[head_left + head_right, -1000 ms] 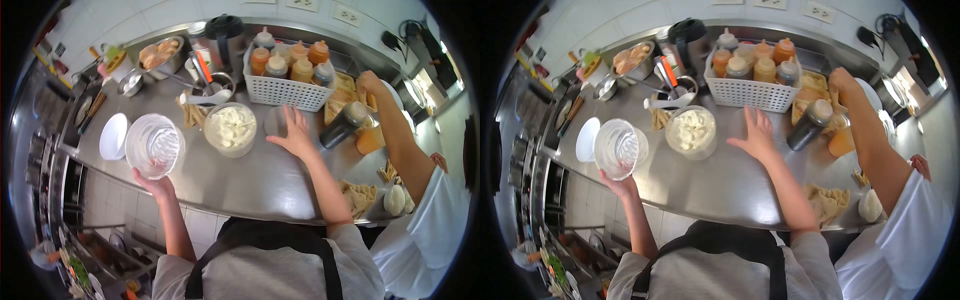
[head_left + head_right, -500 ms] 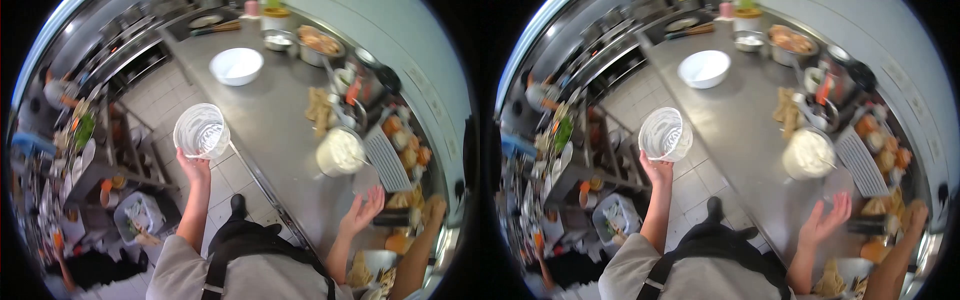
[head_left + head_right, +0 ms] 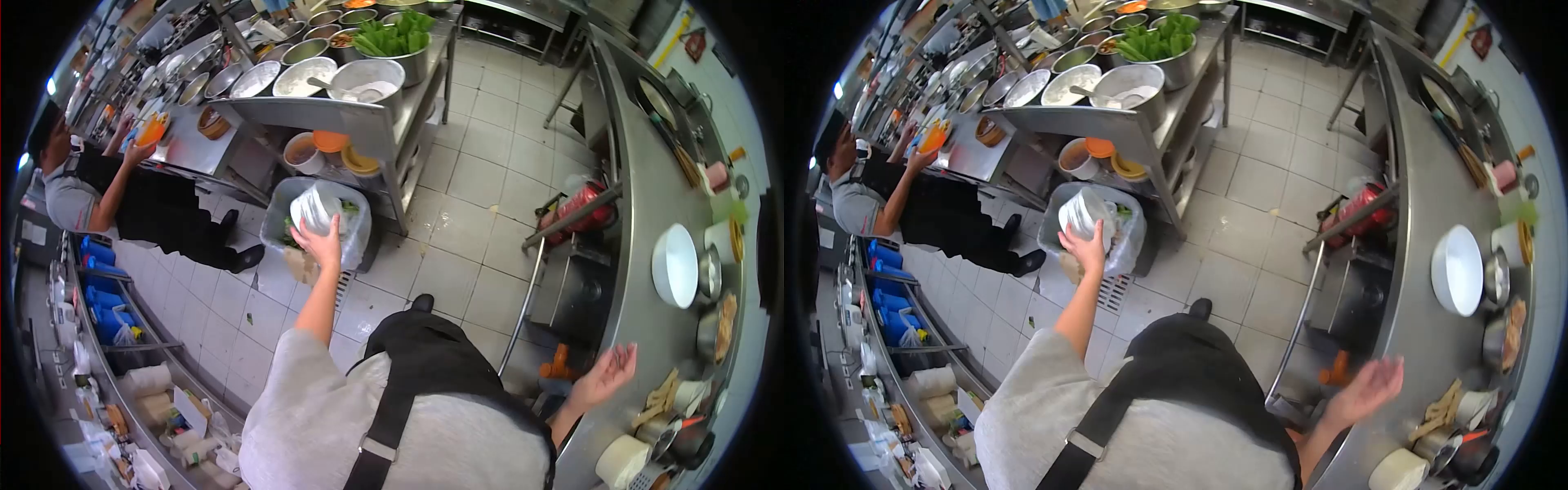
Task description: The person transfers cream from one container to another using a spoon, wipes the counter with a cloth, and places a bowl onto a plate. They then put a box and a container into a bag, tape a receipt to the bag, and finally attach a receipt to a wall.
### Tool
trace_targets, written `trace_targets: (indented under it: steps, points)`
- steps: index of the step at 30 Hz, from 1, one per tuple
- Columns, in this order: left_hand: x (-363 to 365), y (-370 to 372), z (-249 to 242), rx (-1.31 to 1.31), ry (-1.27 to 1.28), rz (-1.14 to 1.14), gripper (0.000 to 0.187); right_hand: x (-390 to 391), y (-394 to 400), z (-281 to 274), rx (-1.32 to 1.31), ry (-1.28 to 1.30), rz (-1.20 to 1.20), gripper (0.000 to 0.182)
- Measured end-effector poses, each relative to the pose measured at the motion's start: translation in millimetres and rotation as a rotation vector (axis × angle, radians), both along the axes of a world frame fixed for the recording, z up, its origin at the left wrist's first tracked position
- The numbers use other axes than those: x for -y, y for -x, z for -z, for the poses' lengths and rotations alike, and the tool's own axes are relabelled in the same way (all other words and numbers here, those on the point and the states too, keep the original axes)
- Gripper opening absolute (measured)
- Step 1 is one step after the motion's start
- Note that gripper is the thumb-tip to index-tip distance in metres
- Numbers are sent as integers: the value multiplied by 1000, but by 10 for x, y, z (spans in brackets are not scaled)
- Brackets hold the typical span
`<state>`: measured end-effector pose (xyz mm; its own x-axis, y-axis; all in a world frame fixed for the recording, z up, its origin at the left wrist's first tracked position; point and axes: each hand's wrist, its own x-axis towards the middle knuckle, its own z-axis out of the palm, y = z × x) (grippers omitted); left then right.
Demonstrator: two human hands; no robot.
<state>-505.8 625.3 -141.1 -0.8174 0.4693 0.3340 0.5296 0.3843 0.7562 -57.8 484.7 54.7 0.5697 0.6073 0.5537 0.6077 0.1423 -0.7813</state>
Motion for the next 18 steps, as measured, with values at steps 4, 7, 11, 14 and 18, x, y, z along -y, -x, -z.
trace_targets:
  steps: [4,7,11,14,18]
  points:
    - [-299,481,504,-158,561,53,93,-762,346,-83,58,66,-202,39]
    - [-489,185,944,-172,688,274,84,-1145,480,-3,59,119,-262,39]
    - [-821,-687,1216,235,1251,763,72,-1545,393,171,76,196,-268,37]
    - [-1246,-1457,1429,257,1134,1239,67,-1873,132,253,110,257,-204,36]
    - [-2045,-2298,662,366,945,1449,67,-2344,-356,115,109,309,-109,37]
